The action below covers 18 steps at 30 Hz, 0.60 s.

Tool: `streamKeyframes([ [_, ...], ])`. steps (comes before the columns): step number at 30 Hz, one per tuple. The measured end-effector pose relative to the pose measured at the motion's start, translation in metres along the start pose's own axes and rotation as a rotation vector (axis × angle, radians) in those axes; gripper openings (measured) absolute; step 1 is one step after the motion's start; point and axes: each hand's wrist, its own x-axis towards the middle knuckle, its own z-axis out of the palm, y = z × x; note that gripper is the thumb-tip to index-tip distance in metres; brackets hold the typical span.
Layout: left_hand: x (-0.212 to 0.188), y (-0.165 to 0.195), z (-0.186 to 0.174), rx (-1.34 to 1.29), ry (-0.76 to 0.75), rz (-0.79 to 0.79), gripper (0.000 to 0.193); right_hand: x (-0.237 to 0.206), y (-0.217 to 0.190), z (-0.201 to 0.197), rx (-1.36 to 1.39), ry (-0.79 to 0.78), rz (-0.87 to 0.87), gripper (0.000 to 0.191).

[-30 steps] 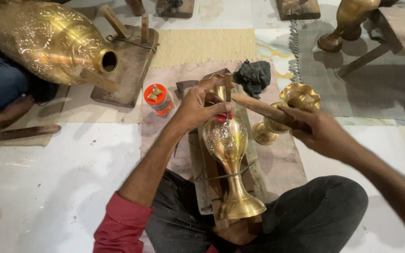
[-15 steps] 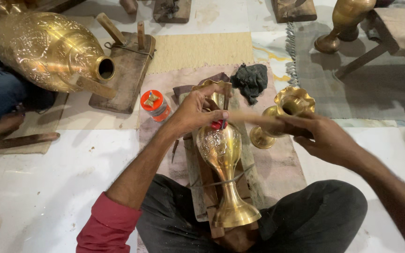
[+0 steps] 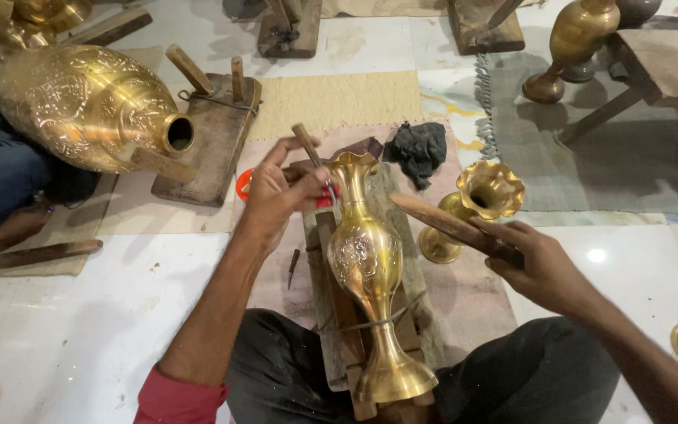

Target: The person sits on the floor holding a chisel against a brass vase and strikes it repeatedly with a wooden mallet to engrave a decorative pattern into the metal surface, repositioning the chisel on the vase as they work.

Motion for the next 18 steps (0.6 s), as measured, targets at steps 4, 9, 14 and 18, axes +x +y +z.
streamKeyframes([
  [4, -0.008, -0.005, 0.002, 0.107, -0.150, -0.081, 0.042, -0.007, 0.012, 0.022, 0.207, 0.032, 0.015, 0.063],
  [9, 0.002, -0.013, 0.014, 0.241, -0.288, -0.137, 0.048, -0.009, 0.007, 0.031, 0.290, -0.019, 0.046, 0.069],
  [14, 0.015, -0.023, 0.020, 0.356, -0.433, -0.094, 0.055, -0.006, -0.001, 0.018, 0.065, -0.085, 0.016, 0.074],
  [18, 0.020, -0.028, 0.020, 0.438, -0.459, 0.020, 0.057, 0.004, -0.004, 0.007, 0.000, -0.089, 0.021, 0.075],
])
